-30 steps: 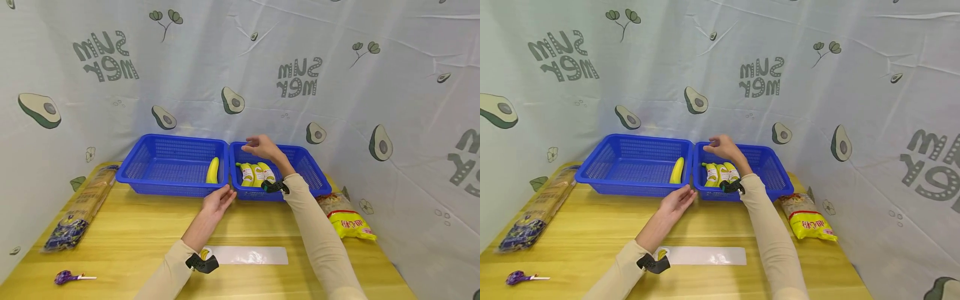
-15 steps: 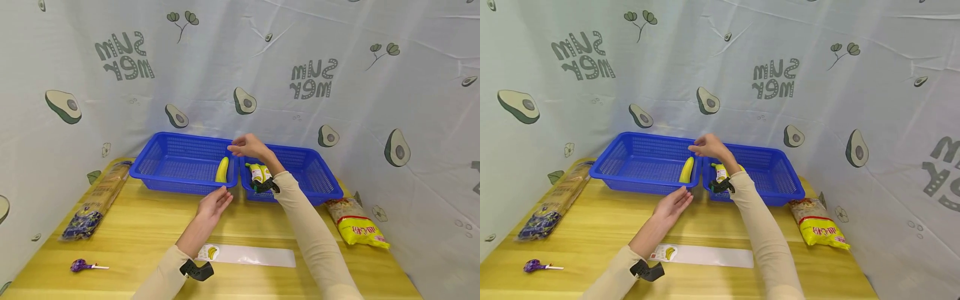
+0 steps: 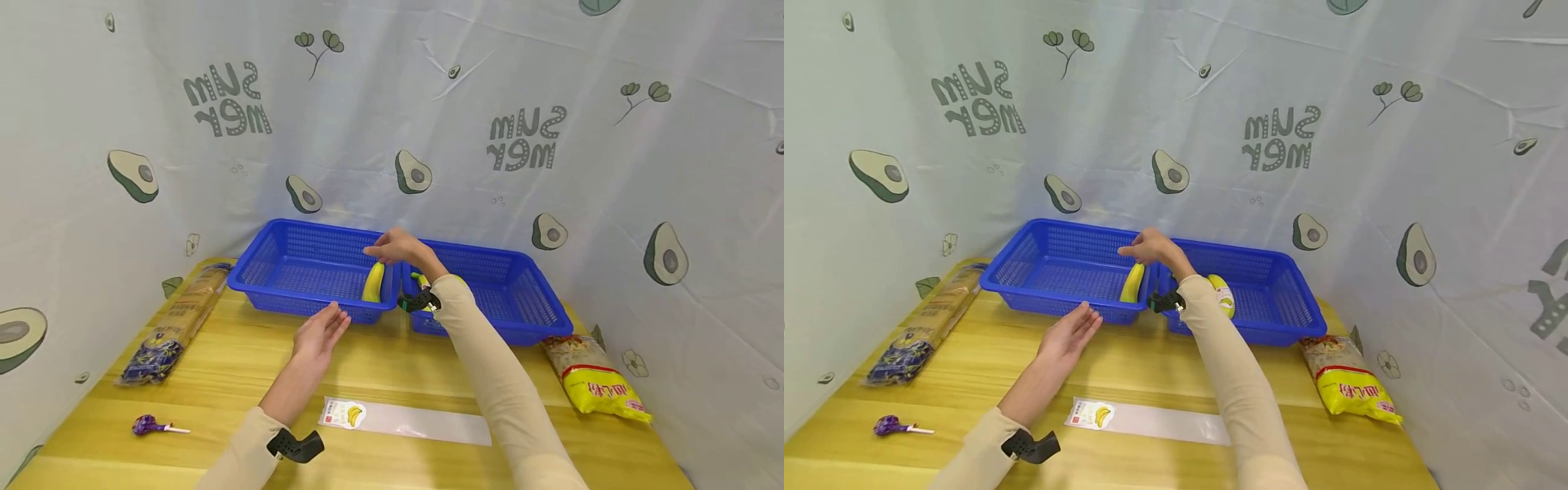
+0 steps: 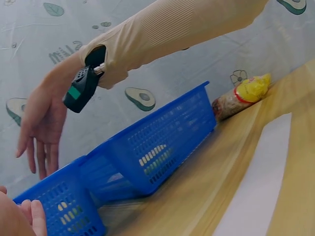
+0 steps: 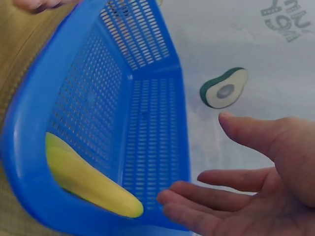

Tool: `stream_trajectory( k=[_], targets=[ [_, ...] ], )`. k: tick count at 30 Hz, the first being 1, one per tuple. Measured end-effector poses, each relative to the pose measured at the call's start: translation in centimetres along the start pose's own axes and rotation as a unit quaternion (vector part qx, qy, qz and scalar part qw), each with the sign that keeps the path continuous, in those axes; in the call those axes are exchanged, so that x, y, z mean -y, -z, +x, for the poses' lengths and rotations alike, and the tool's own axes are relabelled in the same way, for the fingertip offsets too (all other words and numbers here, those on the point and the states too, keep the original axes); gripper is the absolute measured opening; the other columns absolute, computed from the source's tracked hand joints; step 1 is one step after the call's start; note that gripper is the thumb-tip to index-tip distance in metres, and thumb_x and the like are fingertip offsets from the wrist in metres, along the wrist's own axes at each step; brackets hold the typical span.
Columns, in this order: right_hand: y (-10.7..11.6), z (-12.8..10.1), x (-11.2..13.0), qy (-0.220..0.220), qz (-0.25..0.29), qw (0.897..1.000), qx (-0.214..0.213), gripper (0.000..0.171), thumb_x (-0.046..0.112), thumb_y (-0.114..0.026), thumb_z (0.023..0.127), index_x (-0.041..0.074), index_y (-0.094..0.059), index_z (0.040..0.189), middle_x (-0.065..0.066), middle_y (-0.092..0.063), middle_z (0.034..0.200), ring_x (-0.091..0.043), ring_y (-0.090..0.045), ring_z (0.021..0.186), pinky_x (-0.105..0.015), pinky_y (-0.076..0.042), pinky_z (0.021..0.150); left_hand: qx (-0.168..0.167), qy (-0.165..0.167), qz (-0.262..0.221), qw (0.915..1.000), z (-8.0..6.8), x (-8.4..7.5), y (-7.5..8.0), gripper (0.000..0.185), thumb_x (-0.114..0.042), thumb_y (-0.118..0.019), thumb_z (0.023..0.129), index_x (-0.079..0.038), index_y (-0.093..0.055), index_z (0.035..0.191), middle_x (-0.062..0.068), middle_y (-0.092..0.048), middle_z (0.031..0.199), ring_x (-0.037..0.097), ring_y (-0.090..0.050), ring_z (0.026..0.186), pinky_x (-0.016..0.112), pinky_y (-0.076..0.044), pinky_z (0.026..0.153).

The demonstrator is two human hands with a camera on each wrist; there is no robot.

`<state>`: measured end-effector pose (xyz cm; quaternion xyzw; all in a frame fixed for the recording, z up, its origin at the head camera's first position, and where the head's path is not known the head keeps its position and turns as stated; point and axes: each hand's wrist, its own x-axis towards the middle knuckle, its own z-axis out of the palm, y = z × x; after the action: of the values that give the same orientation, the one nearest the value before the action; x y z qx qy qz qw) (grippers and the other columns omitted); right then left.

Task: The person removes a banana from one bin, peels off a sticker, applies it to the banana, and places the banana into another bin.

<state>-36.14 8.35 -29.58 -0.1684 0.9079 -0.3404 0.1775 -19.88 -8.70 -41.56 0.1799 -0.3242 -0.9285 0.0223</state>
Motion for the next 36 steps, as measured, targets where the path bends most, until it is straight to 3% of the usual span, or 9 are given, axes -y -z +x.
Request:
stream_trajectory(
  k=[6, 10, 13, 16, 19, 24, 27, 32, 36],
  targets=[
    [-0.6, 1.2, -0.1, -0.035, -0.023, 0.999, -0.010, 0.063, 0.041, -0.068, 0.108, -0.004, -0.057, 0.150, -0.023, -0.066, 0.134, -0.038, -0.065, 0.131, -0.047, -0.055, 0.112, -0.041, -0.030, -0.014, 0.9986, 0.2, -1.7, 0.9, 0.016, -0.001, -0.072, 0.102, -0.002, -0.062, 0.114, 0.004, -0.071, 0.091, 0.012, -0.072, 0.085, 0.028, -0.061, 0.100],
    [-0.8, 1.6, -0.1, -0.046, -0.029, 0.998, -0.017, 0.047, 0.044, -0.067, 0.108, -0.001, -0.062, 0.120, -0.004, -0.052, 0.085, -0.017, -0.056, 0.076, -0.035, -0.053, 0.085, -0.071, -0.049, -0.031, 0.9958, 0.6, -2.6, 1.1, 0.020, -0.001, -0.075, 0.100, -0.003, -0.058, 0.111, 0.002, -0.071, 0.085, 0.011, -0.071, 0.079, 0.027, -0.062, 0.097],
    [-1.1, 2.0, 0.0, -0.060, -0.022, 0.998, -0.024, 0.054, 0.045, -0.067, 0.108, -0.003, -0.057, 0.130, -0.003, -0.044, 0.085, -0.015, -0.036, 0.065, -0.037, -0.043, 0.077, -0.087, -0.060, -0.032, 0.9939, 0.7, -3.4, 1.4, 0.023, -0.004, -0.075, 0.100, -0.005, -0.054, 0.110, 0.001, -0.069, 0.084, 0.010, -0.070, 0.080, 0.025, -0.062, 0.096],
    [-1.6, 2.4, 0.2, -0.075, -0.017, 0.996, -0.039, 0.077, 0.044, -0.067, 0.108, -0.005, -0.038, 0.160, -0.011, -0.057, 0.116, -0.010, -0.036, 0.060, -0.032, -0.043, 0.071, -0.100, -0.073, -0.027, 0.9919, 0.8, -4.0, 1.6, 0.024, -0.005, -0.075, 0.101, -0.007, -0.053, 0.109, 0.000, -0.068, 0.086, 0.009, -0.069, 0.082, 0.024, -0.061, 0.097],
    [-2.2, 2.9, 0.1, -0.089, -0.017, 0.995, -0.044, 0.083, 0.043, -0.066, 0.108, -0.004, -0.029, 0.165, -0.014, -0.056, 0.118, -0.010, -0.027, 0.058, -0.030, -0.034, 0.064, -0.115, -0.085, -0.031, 0.9893, 1.1, -4.3, 1.9, 0.025, -0.006, -0.076, 0.101, -0.008, -0.052, 0.108, 0.000, -0.067, 0.086, 0.010, -0.068, 0.083, 0.024, -0.061, 0.097],
    [-2.8, 3.8, -0.4, -0.114, 0.002, 0.993, -0.014, 0.091, 0.041, -0.067, 0.108, -0.002, -0.015, 0.170, -0.021, -0.038, 0.165, -0.025, -0.066, 0.105, -0.035, -0.055, 0.100, -0.127, -0.088, -0.037, 0.9873, 1.9, -4.7, 2.2, 0.025, -0.005, -0.075, 0.101, -0.009, -0.051, 0.105, -0.001, -0.065, 0.083, 0.010, -0.066, 0.081, 0.024, -0.062, 0.096],
    [-3.1, 4.4, -0.8, -0.120, 0.040, 0.991, 0.052, 0.093, 0.038, -0.066, 0.109, 0.000, -0.009, 0.171, -0.021, -0.018, 0.177, -0.040, -0.046, 0.151, -0.048, -0.042, 0.125, -0.126, -0.085, -0.037, 0.9877, 2.2, -4.8, 2.2, 0.025, 0.000, -0.072, 0.102, -0.010, -0.049, 0.106, -0.001, -0.064, 0.085, 0.010, -0.066, 0.083, 0.024, -0.061, 0.097],
    [-3.5, 5.3, -0.9, -0.070, 0.094, 0.975, 0.188, 0.076, 0.033, -0.057, 0.114, 0.003, -0.018, 0.171, -0.017, -0.018, 0.178, -0.039, -0.026, 0.162, -0.053, -0.027, 0.132, -0.129, -0.085, -0.037, 0.9873, 2.5, -4.8, 2.3, 0.026, 0.005, -0.069, 0.101, -0.009, -0.048, 0.108, 0.001, -0.062, 0.092, 0.012, -0.066, 0.087, 0.024, -0.061, 0.098],
    [-3.4, 5.5, -0.6, -0.026, 0.038, 0.979, 0.200, 0.067, 0.029, -0.060, 0.113, 0.005, -0.033, 0.168, -0.017, -0.035, 0.173, -0.037, -0.035, 0.159, -0.053, -0.029, 0.131, -0.129, -0.086, -0.035, 0.9872, 2.5, -5.0, 2.5, 0.025, 0.004, -0.070, 0.101, -0.009, -0.050, 0.105, 0.000, -0.063, 0.088, 0.011, -0.066, 0.085, 0.024, -0.061, 0.097]
  ],
)
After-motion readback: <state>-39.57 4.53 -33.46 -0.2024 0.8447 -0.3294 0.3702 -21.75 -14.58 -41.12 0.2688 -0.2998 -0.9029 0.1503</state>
